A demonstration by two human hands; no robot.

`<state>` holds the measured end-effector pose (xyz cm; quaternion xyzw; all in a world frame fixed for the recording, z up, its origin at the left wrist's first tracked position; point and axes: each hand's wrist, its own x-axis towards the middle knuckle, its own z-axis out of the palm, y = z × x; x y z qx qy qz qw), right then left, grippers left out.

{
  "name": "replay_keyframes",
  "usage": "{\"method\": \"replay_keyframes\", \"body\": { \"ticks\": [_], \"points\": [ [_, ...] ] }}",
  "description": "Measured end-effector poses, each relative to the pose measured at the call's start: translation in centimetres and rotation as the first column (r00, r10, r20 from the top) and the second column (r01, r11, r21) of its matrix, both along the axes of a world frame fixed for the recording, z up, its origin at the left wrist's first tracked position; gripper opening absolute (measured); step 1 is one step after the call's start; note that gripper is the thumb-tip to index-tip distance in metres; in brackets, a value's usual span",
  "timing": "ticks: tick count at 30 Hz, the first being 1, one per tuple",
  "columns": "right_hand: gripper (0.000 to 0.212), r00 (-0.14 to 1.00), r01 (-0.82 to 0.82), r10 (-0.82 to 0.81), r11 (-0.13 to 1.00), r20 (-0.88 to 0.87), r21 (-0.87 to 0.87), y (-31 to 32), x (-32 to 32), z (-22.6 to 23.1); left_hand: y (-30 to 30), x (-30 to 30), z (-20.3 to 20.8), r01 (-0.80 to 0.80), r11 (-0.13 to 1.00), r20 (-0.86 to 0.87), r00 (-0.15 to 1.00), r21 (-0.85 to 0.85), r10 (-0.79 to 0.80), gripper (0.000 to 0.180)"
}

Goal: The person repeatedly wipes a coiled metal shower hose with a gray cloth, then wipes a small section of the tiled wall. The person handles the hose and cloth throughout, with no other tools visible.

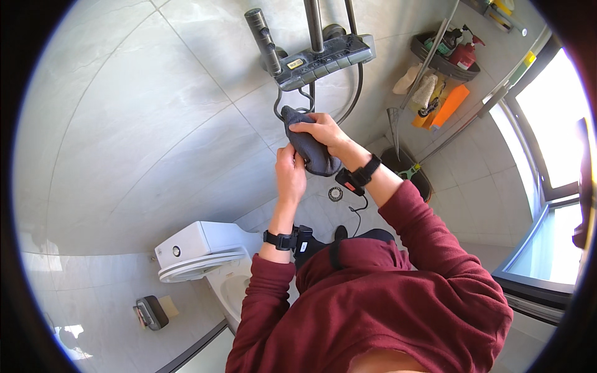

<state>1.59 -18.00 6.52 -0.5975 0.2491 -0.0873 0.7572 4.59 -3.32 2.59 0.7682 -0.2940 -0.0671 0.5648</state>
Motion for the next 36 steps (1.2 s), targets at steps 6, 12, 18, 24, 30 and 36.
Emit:
{"method": "replay_keyframes", "body": {
  "ticks": [6, 12, 18, 24, 30, 36],
  "points": [
    [0.038, 0.989, 0.132, -0.137, 0.988, 0.056, 0.074, -0.7, 3.1, -1.0, 0.3, 0.8, -0.3, 0.009, 0.998, 0.008, 1.000, 0.055, -0.010, 0.015],
    [0.050, 0.976, -0.212, 0.200, 0.960, 0.083, 0.183, -1.2, 2.3, -1.5, 0.6, 0.5, -0.9, -0.013, 0.998, -0.087, 0.996, -0.069, 0.006, 0.015],
    [0.045, 0.988, -0.152, 0.154, 0.986, 0.029, -0.076, -2.1, -0.5, -0.8, 0.1, 0.2, -1.1, -0.004, 0.994, 0.029, 1.000, -0.110, 0.007, 0.014],
    [0.045, 0.995, -0.098, 0.098, 0.995, 0.019, -0.015, -0.6, -2.2, -0.5, 0.5, -0.4, -1.2, -0.032, 0.999, 0.139, 0.990, 0.012, 0.030, 0.012],
    [0.044, 0.997, -0.073, 0.072, 0.984, 0.012, 0.165, -1.1, -0.6, -0.4, 0.6, -2.6, -2.6, 0.012, 0.920, -0.403, 0.897, -0.392, -0.183, 0.016],
    [0.040, 0.995, -0.102, 0.097, 0.941, 0.033, 0.322, -0.4, -1.1, -1.1, 1.3, -1.4, -3.3, -0.120, 0.928, -0.365, 0.931, -0.354, -0.019, 0.024]
  ]
}}
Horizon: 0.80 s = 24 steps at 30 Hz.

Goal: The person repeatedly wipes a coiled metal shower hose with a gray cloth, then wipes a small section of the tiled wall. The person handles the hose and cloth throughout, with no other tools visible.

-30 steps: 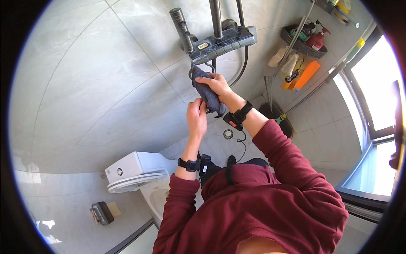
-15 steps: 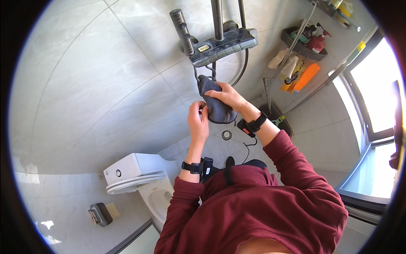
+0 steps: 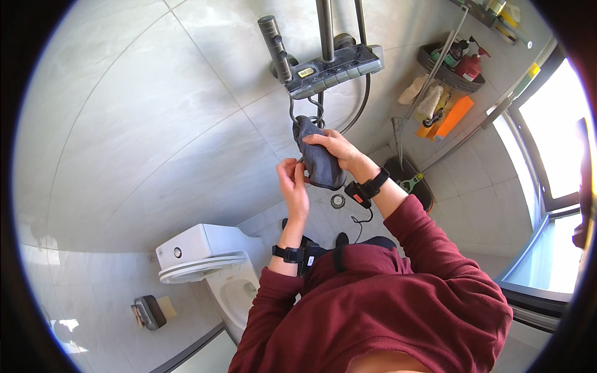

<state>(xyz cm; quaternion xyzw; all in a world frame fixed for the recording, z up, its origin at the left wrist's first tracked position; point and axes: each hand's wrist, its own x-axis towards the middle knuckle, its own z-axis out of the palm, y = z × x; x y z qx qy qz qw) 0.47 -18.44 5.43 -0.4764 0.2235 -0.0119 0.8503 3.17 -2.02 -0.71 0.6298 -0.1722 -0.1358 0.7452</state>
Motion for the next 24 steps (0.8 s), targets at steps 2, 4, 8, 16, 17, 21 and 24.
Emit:
{"method": "replay_keyframes", "body": {
  "ticks": [2, 4, 8, 16, 17, 21, 24],
  "points": [
    [0.038, 1.000, 0.008, -0.006, 0.998, 0.026, -0.059, 0.5, -1.0, -0.2, 0.3, 0.3, -0.2, 0.056, 0.991, 0.022, 0.998, -0.121, -0.054, 0.023],
    [0.038, 0.997, 0.054, -0.043, 0.981, 0.062, -0.186, 1.1, -1.7, -0.2, 0.5, 0.5, -0.3, 0.098, 0.981, -0.002, 0.995, -0.170, -0.100, 0.024],
    [0.044, 0.986, 0.162, -0.130, 0.903, 0.107, -0.398, 1.9, -2.8, -0.1, 0.6, 1.2, 0.3, 0.202, 0.966, -0.072, 0.974, -0.164, -0.216, 0.032],
    [0.059, 0.931, 0.347, -0.296, 0.547, 0.212, -0.762, 3.6, -3.2, -1.2, -1.7, 5.0, 4.2, 0.277, 0.956, 0.123, 0.950, 0.093, -0.287, 0.050],
    [0.058, 0.930, 0.351, -0.301, 0.543, 0.213, -0.763, 3.8, -3.3, -1.7, -2.2, 5.4, 4.3, 0.318, 0.943, 0.183, 0.925, 0.102, -0.332, 0.053],
    [0.050, 0.977, 0.195, -0.194, 0.669, 0.085, -0.717, 5.7, -5.8, -5.1, -3.1, 5.5, 3.3, 0.389, 0.920, 0.121, 0.913, 0.040, -0.391, 0.050],
    [0.040, 0.951, 0.271, -0.253, 0.959, -0.178, 0.088, 6.8, -9.0, -8.3, -2.6, 5.1, 2.1, 0.217, 0.959, 0.238, 0.937, 0.183, -0.257, 0.043]
  ]
}}
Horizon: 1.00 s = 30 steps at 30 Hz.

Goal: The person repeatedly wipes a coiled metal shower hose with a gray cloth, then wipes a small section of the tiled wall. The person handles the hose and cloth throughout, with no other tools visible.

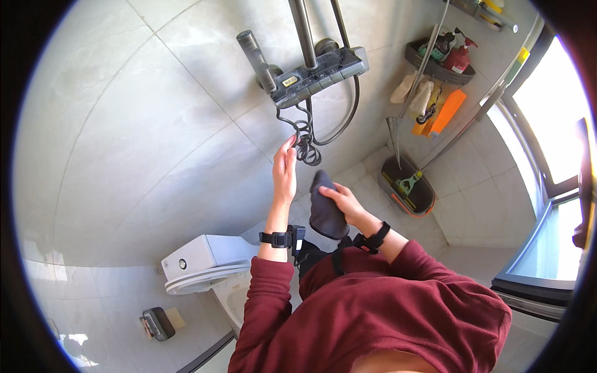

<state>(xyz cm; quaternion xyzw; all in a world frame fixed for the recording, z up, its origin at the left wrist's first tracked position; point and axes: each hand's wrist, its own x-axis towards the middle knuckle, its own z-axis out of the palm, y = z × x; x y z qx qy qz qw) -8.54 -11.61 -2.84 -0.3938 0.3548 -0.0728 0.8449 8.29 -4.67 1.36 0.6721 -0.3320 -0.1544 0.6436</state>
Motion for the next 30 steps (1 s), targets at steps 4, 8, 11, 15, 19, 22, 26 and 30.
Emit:
{"method": "replay_keyframes", "body": {
  "ticks": [4, 8, 11, 15, 19, 22, 26, 30],
  "points": [
    [0.048, 0.981, -0.010, -0.090, 0.860, 0.171, 0.510, -3.1, -3.3, -2.3, 1.1, 0.5, -1.2, 0.041, 0.981, 0.032, 0.999, -0.191, -0.036, 0.046],
    [0.047, 0.803, -0.148, -0.280, 0.762, 0.526, 0.631, -6.3, -4.7, -2.7, 1.4, 1.4, -2.9, -0.202, 0.968, -0.171, 0.969, -0.150, 0.176, 0.060],
    [0.046, 0.762, -0.018, -0.455, 0.695, 0.460, 0.718, -6.5, -5.2, -3.1, 2.3, 1.1, -4.8, -0.255, 0.967, -0.380, 0.895, -0.009, 0.233, 0.069],
    [0.047, 0.714, -0.068, -0.508, 0.635, 0.483, 0.769, -5.7, -5.6, -3.2, 3.5, 0.2, -6.6, -0.189, 0.976, -0.550, 0.807, 0.103, 0.215, 0.084],
    [0.046, 0.681, -0.204, -0.467, 0.620, 0.565, 0.758, -5.3, -6.0, -0.7, 4.0, -0.9, -6.1, -0.132, 0.987, -0.576, 0.802, 0.091, 0.160, 0.078],
    [0.046, 0.653, -0.244, -0.352, 0.741, 0.671, 0.626, -5.0, -5.9, 2.2, 3.7, -2.7, -4.5, -0.052, 0.998, -0.547, 0.834, 0.041, 0.066, 0.074],
    [0.041, 0.851, 0.101, -0.338, 0.856, 0.401, 0.507, -3.9, -3.8, 4.5, 2.7, -7.8, -2.3, 0.083, 0.996, -0.480, 0.873, -0.020, -0.082, 0.071],
    [0.042, 0.978, 0.195, 0.103, -0.150, 0.180, -0.969, -2.7, -4.3, 5.8, 2.9, -10.9, -0.5, 0.171, 0.982, -0.339, 0.922, -0.074, -0.186, 0.071]
  ]
}}
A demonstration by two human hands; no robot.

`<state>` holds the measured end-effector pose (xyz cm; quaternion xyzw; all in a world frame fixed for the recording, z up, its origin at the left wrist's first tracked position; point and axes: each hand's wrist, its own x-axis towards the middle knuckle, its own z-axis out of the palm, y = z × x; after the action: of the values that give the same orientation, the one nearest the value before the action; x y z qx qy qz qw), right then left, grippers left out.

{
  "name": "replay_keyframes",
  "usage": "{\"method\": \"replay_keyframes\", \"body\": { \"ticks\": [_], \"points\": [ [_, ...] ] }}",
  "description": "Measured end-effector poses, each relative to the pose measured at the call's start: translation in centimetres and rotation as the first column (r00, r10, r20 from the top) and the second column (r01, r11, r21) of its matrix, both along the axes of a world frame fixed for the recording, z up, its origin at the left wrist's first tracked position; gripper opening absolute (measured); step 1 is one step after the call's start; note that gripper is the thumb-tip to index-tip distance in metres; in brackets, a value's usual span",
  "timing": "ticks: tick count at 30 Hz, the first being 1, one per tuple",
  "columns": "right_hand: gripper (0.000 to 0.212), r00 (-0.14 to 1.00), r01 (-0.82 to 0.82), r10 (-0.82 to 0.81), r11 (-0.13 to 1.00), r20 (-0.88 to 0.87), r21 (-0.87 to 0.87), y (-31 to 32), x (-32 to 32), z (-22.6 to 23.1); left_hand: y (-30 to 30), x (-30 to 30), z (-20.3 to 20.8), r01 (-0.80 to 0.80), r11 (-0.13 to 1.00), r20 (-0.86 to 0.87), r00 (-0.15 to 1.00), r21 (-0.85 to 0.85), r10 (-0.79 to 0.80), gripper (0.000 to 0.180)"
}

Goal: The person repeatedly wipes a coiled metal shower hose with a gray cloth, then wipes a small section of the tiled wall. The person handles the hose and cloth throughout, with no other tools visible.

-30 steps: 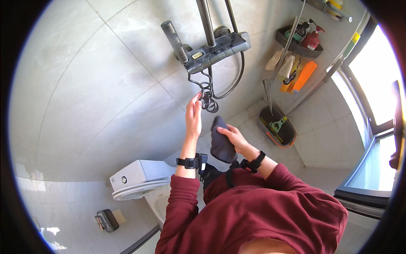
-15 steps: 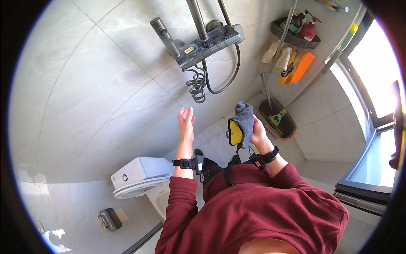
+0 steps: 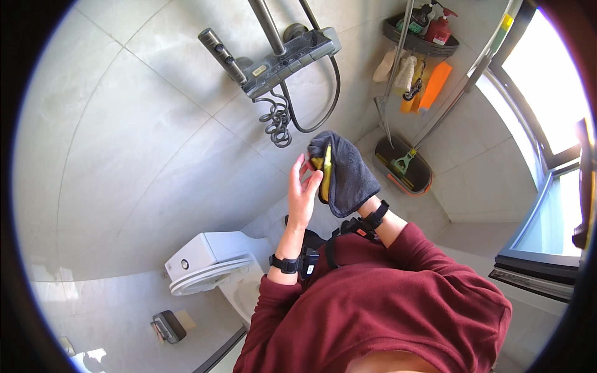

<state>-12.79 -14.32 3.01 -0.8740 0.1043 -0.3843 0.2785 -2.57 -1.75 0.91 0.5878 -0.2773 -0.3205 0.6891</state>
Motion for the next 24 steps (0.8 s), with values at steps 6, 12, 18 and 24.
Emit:
{"method": "replay_keyframes", "body": {
  "ticks": [6, 12, 18, 24],
  "points": [
    [0.054, 0.990, -0.113, 0.126, 0.975, -0.056, 0.190, 2.2, -0.7, 2.0, 1.1, 0.0, 1.1, -0.167, 0.980, 0.399, 0.910, 0.111, 0.110, 0.064],
    [0.060, 0.979, -0.089, 0.085, 0.996, -0.187, -0.011, 2.6, -0.8, 1.8, 2.0, 1.0, 0.7, -0.249, 0.966, -0.316, 0.924, -0.070, 0.215, 0.029],
    [0.066, 0.920, -0.068, -0.068, 0.942, -0.387, -0.328, 1.2, -1.1, 2.3, 3.4, 2.3, 0.9, -0.319, 0.937, -0.686, 0.714, -0.140, 0.141, 0.044],
    [0.067, 0.917, -0.018, -0.151, 0.909, -0.369, -0.416, 0.9, -1.2, 1.8, 1.1, 0.3, 1.1, 0.072, 0.987, -0.585, 0.799, -0.141, -0.142, 0.045]
  ]
}}
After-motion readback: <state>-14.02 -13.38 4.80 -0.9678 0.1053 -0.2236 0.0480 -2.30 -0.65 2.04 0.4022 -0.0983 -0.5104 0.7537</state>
